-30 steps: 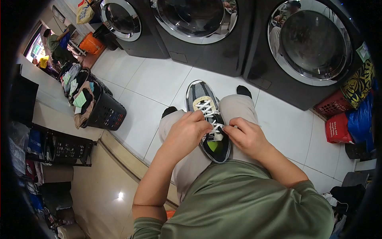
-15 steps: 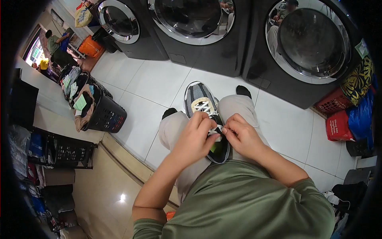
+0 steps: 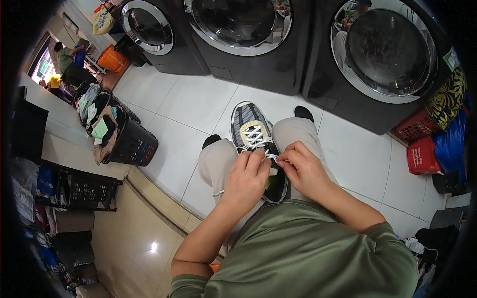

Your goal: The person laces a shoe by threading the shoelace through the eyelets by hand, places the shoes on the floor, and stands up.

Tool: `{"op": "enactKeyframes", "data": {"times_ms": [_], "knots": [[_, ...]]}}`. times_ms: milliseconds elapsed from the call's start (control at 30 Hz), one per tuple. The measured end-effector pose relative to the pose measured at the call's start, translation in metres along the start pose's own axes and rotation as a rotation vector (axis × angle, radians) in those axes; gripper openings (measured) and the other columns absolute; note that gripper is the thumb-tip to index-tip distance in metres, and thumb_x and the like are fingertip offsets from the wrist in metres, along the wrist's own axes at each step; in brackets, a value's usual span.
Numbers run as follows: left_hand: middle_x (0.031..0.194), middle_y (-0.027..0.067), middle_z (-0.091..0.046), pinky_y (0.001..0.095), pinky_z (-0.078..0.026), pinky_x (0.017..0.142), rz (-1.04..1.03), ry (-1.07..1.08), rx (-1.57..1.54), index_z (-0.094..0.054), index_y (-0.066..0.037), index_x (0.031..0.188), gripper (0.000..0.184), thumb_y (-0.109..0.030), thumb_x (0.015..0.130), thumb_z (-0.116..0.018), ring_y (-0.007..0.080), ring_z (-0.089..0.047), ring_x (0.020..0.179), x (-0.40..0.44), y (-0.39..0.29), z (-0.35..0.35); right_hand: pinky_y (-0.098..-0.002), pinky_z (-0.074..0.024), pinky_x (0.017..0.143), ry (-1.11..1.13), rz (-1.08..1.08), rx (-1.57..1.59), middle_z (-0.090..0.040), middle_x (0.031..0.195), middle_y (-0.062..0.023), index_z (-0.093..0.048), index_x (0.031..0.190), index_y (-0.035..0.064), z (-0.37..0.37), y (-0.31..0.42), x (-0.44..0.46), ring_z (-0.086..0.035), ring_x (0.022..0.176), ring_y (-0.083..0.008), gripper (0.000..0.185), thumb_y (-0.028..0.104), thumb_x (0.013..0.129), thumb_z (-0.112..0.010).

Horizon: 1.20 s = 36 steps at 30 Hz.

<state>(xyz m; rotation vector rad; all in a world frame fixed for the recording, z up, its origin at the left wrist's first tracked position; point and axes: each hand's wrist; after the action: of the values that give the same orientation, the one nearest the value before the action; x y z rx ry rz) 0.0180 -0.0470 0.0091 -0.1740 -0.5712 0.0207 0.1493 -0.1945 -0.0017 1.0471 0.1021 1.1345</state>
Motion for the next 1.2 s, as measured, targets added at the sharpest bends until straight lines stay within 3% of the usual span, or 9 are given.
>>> {"op": "enactKeyframes", "data": {"times_ms": [67, 167, 333, 433, 600, 767, 900, 967, 1200], "knots": [[0.104, 0.0141, -0.055, 0.0408, -0.049, 0.079, 0.202, 0.037, -0.207, -0.069, 0.0, 0.09, 0.013, -0.003, 0.079, -0.075, 0.0321, -0.056, 0.096, 0.005, -0.002, 0.001, -0.0325, -0.0471, 0.062, 0.06, -0.114, 0.069, -0.058, 0.095, -0.01, -0.065, 0.096, 0.0009, 0.002, 0.003, 0.002, -0.059, 0.073, -0.022, 0.007, 0.003, 0.09, -0.068], [0.1, 0.0144, -0.053, 0.0391, -0.048, 0.08, 0.4, 0.056, -0.408, -0.067, 0.002, 0.088, 0.01, -0.004, 0.083, -0.073, 0.0304, -0.055, 0.095, 0.005, -0.003, -0.005, -0.0386, -0.0503, 0.069, 0.088, -0.233, 0.181, -0.058, 0.094, -0.0148, -0.064, 0.092, 0.0006, -0.003, -0.002, 0.001, -0.062, 0.079, -0.0309, 0.008, 0.008, 0.09, -0.067], [0.099, 0.0112, -0.052, 0.0322, -0.048, 0.078, 0.638, -0.1, -0.615, -0.066, 0.003, 0.092, 0.009, -0.005, 0.092, -0.07, 0.0218, -0.056, 0.089, 0.0, 0.01, -0.012, -0.0366, -0.0497, 0.072, 0.151, -0.507, 0.228, -0.06, 0.097, -0.0147, -0.067, 0.093, 0.0001, -0.002, -0.005, 0.008, -0.062, 0.081, -0.0268, 0.018, 0.017, 0.09, -0.065], [0.098, 0.0083, -0.055, 0.0281, -0.048, 0.076, 0.652, -0.015, -0.687, -0.066, 0.003, 0.095, 0.007, -0.004, 0.094, -0.068, 0.0175, -0.057, 0.083, -0.004, 0.023, -0.001, -0.0357, -0.0495, 0.072, 0.176, -0.569, 0.309, -0.062, 0.098, -0.0139, -0.068, 0.094, 0.0009, -0.006, -0.02, 0.004, -0.061, 0.08, -0.0247, 0.021, 0.021, 0.09, -0.065], [0.093, 0.0076, -0.062, 0.0318, -0.051, 0.069, 0.436, 0.062, -0.442, -0.074, -0.005, 0.1, 0.012, -0.007, 0.088, -0.075, 0.0204, -0.062, 0.082, -0.005, 0.022, 0.013, -0.0339, -0.0495, 0.071, 0.193, -0.505, 0.239, -0.061, 0.097, -0.0128, -0.067, 0.095, 0.0019, 0.001, -0.008, 0.01, -0.061, 0.08, -0.0234, 0.018, 0.018, 0.09, -0.064], [0.094, 0.0049, -0.062, 0.0347, -0.052, 0.07, 0.011, 0.107, -0.177, -0.073, -0.007, 0.101, 0.025, -0.005, 0.077, -0.075, 0.0232, -0.061, 0.083, 0.006, 0.031, 0.027, -0.0338, -0.0508, 0.071, 0.043, -0.305, 0.31, -0.058, 0.097, -0.0121, -0.064, 0.102, 0.0021, -0.006, -0.005, 0.001, -0.062, 0.08, -0.0241, 0.012, 0.009, 0.092, -0.066], [0.092, 0.0035, -0.059, 0.0339, -0.052, 0.074, -0.221, 0.239, -0.035, -0.071, -0.009, 0.102, 0.03, -0.006, 0.072, -0.072, 0.0223, -0.06, 0.086, 0.013, 0.039, 0.03, -0.035, -0.0506, 0.07, 0.045, -0.186, 0.147, -0.058, 0.098, -0.0113, -0.064, 0.103, 0.0017, 0.001, 0.011, 0.003, -0.062, 0.081, -0.0243, 0.011, 0.004, 0.093, -0.066], [0.093, 0.0056, -0.057, 0.0352, -0.051, 0.076, -0.185, 0.288, -0.084, -0.069, -0.008, 0.099, 0.023, -0.005, 0.076, -0.07, 0.0241, -0.059, 0.088, 0.019, 0.04, 0.028, -0.0317, -0.0491, 0.068, 0.051, -0.181, 0.133, -0.058, 0.097, -0.0096, -0.065, 0.102, 0.0018, 0.001, 0.01, 0.003, -0.06, 0.08, -0.0217, 0.01, 0.004, 0.092, -0.067], [0.102, 0.015, -0.049, 0.0404, -0.045, 0.09, 0.144, 0.385, -0.484, -0.063, -0.001, 0.09, 0.005, -0.003, 0.086, -0.066, 0.0329, -0.052, 0.099, 0.026, 0.044, 0.02, -0.0352, -0.0488, 0.067, 0.057, -0.128, 0.073, -0.058, 0.093, -0.0109, -0.065, 0.096, 0.0013, 0.003, -0.005, -0.001, -0.061, 0.078, -0.0252, 0.009, 0.005, 0.09, -0.071]]}}
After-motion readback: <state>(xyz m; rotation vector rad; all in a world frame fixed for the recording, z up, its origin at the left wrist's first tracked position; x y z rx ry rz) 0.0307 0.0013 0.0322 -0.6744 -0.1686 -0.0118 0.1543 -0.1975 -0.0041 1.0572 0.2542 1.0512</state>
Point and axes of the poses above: each hand's wrist, its own x-axis towards the middle knuckle, its own z-axis out of the back of the hand, y = z × x
